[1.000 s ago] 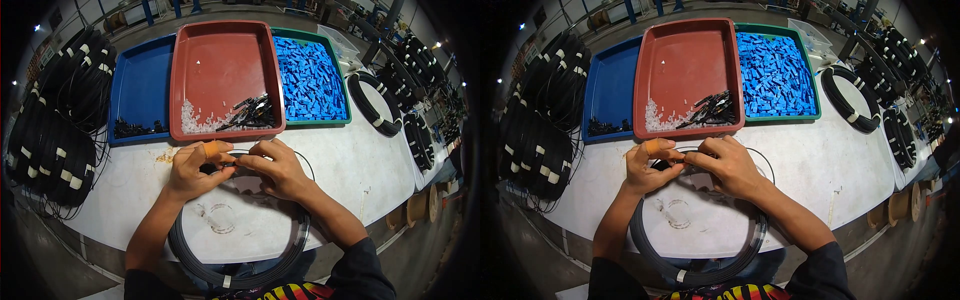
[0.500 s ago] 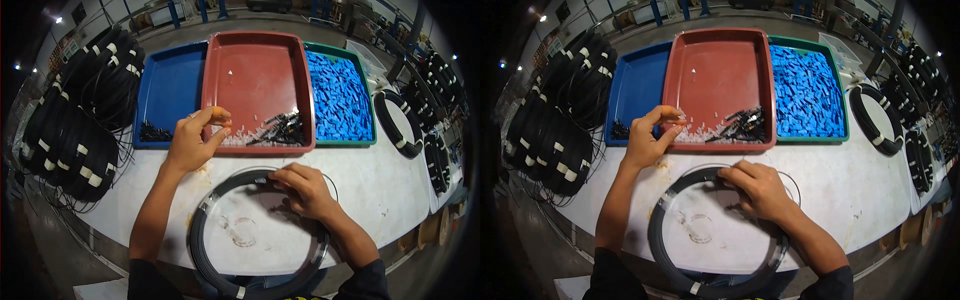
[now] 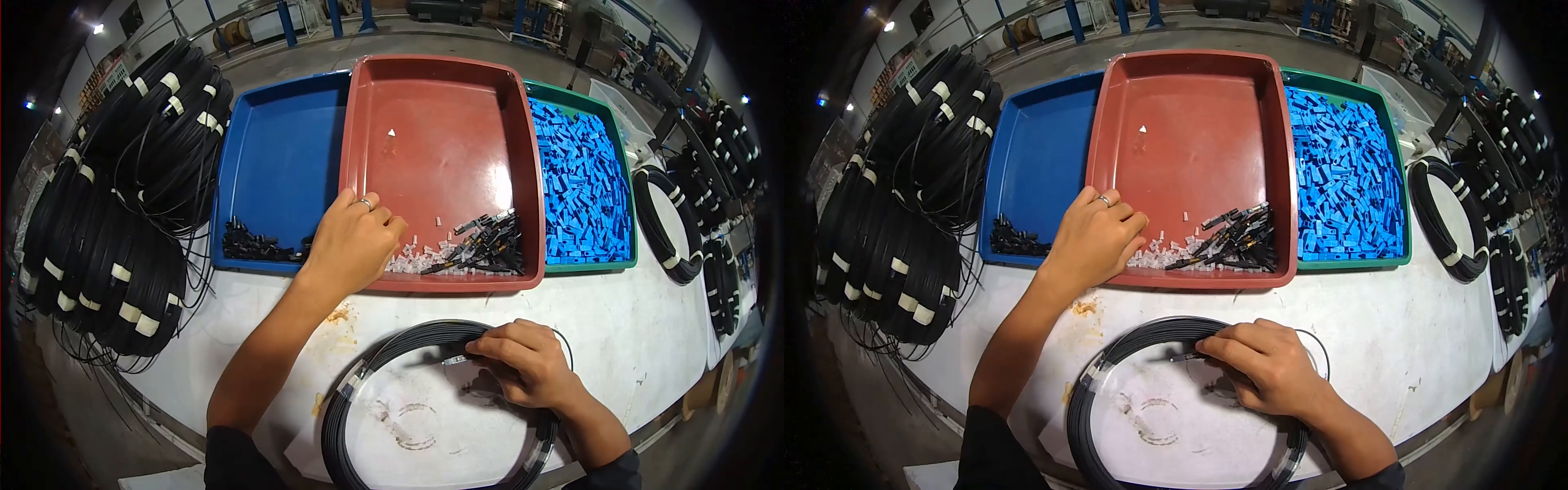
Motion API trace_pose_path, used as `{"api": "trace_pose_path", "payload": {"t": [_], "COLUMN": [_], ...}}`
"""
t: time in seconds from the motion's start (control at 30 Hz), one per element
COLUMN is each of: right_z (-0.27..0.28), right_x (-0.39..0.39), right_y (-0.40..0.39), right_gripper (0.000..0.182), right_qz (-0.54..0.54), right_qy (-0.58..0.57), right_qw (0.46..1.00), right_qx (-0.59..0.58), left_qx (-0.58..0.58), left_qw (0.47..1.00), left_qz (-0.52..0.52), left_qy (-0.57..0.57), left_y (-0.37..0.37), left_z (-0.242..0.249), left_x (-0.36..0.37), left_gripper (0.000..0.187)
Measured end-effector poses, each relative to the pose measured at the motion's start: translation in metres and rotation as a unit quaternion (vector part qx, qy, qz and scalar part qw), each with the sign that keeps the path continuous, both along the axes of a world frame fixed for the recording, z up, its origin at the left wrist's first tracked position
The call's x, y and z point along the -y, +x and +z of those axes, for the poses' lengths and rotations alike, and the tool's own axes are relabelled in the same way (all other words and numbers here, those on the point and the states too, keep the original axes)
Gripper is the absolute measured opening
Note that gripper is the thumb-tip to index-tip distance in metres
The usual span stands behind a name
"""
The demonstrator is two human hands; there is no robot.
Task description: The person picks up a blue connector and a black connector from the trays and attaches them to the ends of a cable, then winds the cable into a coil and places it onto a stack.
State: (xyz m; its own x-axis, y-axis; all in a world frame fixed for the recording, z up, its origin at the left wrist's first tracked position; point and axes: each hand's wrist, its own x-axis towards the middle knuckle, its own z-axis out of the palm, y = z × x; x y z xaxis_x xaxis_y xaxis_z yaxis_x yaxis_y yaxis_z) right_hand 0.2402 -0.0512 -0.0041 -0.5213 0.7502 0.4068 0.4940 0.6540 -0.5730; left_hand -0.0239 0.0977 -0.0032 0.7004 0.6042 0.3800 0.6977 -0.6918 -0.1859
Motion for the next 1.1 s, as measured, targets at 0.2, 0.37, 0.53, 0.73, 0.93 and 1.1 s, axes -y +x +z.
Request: {"api": "trace_pose_path", "payload": {"t": [0.2,0.37,0.53,0.73,0.93,1.1], "right_z": [-0.001,0.001,0.001,-0.001,-0.001,0.000], "right_x": [0.000,0.000,0.000,0.000,0.000,0.000], "right_y": [0.000,0.000,0.000,0.001,0.001,0.000], "right_gripper": [0.046,0.043,0.036,0.039,0.039,0.040], "right_qz": [-0.001,0.000,-0.003,0.006,0.007,0.007], "right_qy": [0.006,0.007,0.011,0.006,0.003,0.002], "right_qw": [1.000,1.000,1.000,1.000,1.000,1.000], "right_qx": [-0.007,0.000,0.001,-0.003,0.000,0.005], "left_qx": [-0.021,0.034,0.098,0.072,0.066,0.101], "left_qw": [0.999,0.999,0.992,0.994,0.994,0.992], "left_qz": [0.010,-0.021,-0.061,-0.037,-0.025,0.003], "left_qy": [0.026,-0.014,-0.056,-0.069,-0.079,-0.071], "left_y": [0.002,0.011,0.023,0.023,0.026,0.030], "left_z": [-0.001,0.004,0.006,0.006,0.006,-0.009], "left_x": [-0.006,-0.002,-0.002,-0.003,0.003,0.002], "left_gripper": [0.008,0.013,0.015,0.013,0.009,0.013]}}
